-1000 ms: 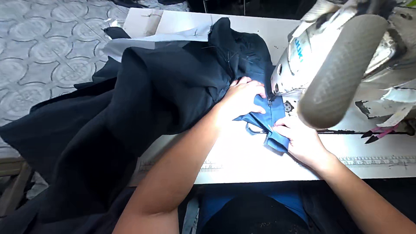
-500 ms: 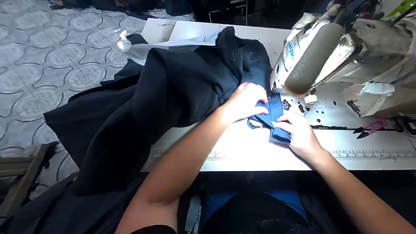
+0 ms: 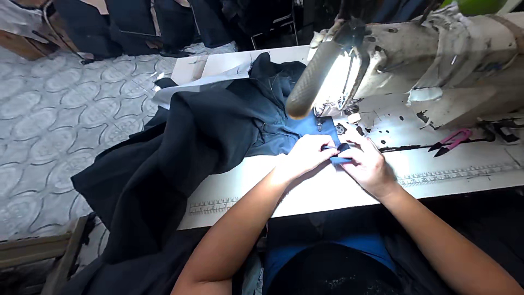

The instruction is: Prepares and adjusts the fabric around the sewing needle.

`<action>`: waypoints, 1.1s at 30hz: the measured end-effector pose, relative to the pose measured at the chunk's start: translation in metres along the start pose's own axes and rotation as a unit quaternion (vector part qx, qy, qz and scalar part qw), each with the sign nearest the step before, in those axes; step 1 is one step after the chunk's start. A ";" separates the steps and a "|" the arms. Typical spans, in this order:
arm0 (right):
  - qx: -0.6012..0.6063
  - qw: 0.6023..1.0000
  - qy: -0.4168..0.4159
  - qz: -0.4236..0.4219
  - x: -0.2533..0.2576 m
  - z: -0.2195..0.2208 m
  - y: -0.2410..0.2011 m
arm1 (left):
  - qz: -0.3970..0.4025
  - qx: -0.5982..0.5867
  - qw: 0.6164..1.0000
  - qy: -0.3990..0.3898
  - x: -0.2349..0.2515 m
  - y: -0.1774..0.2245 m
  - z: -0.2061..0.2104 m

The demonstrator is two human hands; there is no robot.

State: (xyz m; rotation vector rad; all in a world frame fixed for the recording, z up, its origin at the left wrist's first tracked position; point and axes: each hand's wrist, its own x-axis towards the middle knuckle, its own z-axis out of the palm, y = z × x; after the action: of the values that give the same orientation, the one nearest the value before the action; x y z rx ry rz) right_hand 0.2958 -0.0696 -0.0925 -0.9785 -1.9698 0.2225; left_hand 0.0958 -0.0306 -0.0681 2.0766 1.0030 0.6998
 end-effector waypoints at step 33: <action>-0.252 0.813 0.181 0.493 -0.113 -0.292 0.125 | 0.105 0.013 0.994 0.024 0.007 -0.020 0.021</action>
State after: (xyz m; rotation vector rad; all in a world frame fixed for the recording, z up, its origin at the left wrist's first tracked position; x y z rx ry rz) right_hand 0.6257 -0.1281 -0.0580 -2.1690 -1.0132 0.0575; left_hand 0.1060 -0.0234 -0.0948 2.2190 0.8303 0.8488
